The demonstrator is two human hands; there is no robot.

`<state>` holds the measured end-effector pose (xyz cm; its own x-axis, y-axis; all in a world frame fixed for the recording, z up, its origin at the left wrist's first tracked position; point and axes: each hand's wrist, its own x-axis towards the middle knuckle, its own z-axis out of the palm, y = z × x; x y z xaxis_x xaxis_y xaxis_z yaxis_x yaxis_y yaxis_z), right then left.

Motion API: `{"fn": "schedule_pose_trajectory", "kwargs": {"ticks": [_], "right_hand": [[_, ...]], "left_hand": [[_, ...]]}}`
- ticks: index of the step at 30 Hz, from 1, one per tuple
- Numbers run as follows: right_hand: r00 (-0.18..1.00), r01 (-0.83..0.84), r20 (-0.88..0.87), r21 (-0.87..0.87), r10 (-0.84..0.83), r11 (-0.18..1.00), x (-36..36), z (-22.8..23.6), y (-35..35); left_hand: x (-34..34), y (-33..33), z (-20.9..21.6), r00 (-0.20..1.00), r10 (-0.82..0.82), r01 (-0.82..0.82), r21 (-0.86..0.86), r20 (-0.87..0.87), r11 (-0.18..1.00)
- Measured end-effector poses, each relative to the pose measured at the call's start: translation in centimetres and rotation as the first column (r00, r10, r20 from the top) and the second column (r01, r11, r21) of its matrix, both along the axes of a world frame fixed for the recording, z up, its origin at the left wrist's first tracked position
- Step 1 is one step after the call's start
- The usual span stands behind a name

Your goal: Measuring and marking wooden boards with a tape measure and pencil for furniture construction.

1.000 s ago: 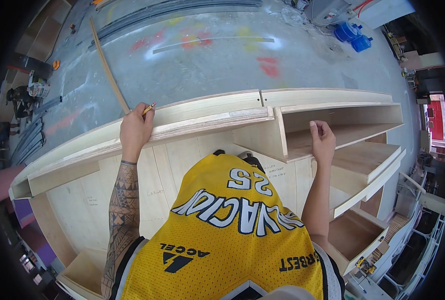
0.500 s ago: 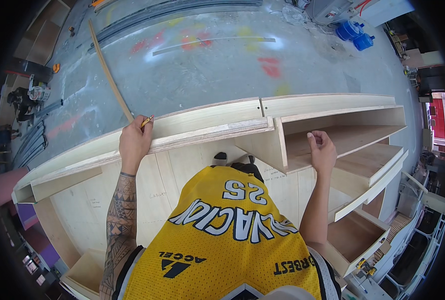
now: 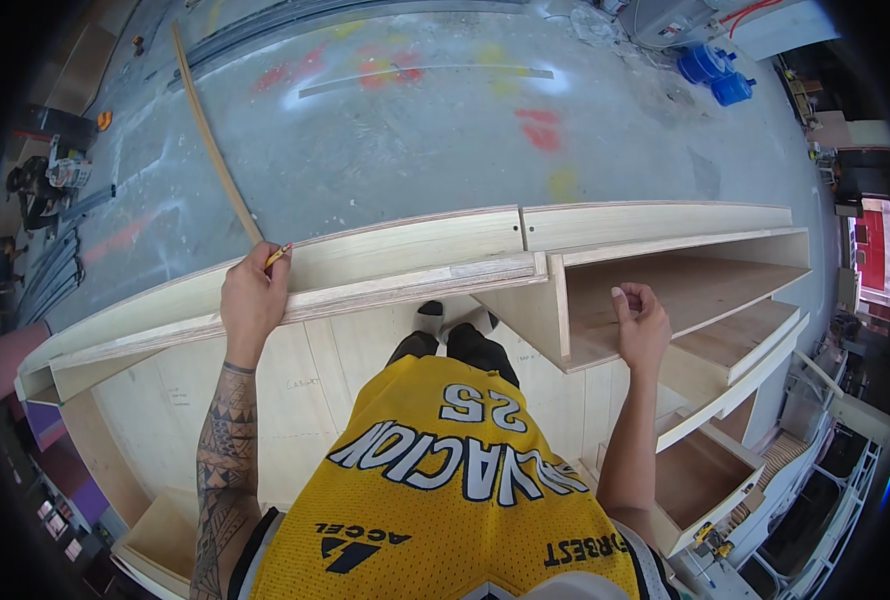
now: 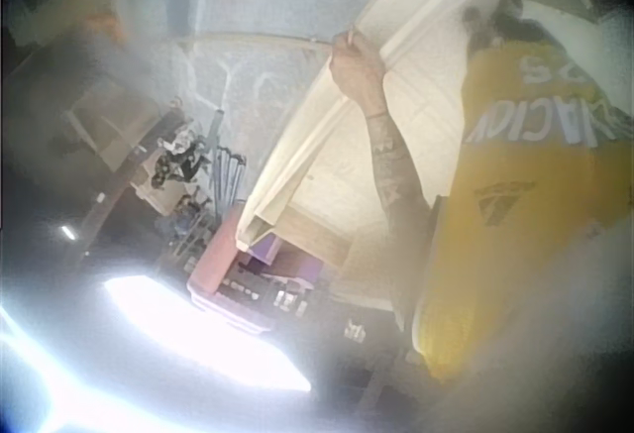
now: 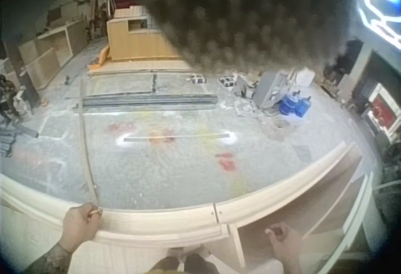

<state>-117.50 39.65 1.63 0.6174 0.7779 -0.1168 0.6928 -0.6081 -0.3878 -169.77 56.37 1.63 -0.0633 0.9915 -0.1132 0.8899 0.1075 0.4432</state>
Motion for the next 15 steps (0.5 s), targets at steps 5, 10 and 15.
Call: {"fn": "schedule_pose_trajectory", "kwargs": {"ticks": [5, 10, 15], "right_hand": [[1.000, 0.001, 0.007, -0.003, -0.001, 1.000, 0.17, 0.09, -0.06], [1.000, 0.001, 0.007, 0.002, -0.001, 1.000, 0.13, 0.14, -0.03], [1.000, 0.006, 0.004, 0.010, -0.006, 1.000, -0.13, 0.02, 0.20]], "left_hand": [[0.25, 0.18, 0.22, 1.000, -0.008, 0.007, -0.042, -0.024, 0.999], [0.06, 0.37, -0.18, 0.999, -0.018, 0.017, -0.040, -0.026, 0.999], [-0.34, 0.75, -0.17, 0.999, -0.030, 0.029, -0.040, -0.023, 0.999]]}}
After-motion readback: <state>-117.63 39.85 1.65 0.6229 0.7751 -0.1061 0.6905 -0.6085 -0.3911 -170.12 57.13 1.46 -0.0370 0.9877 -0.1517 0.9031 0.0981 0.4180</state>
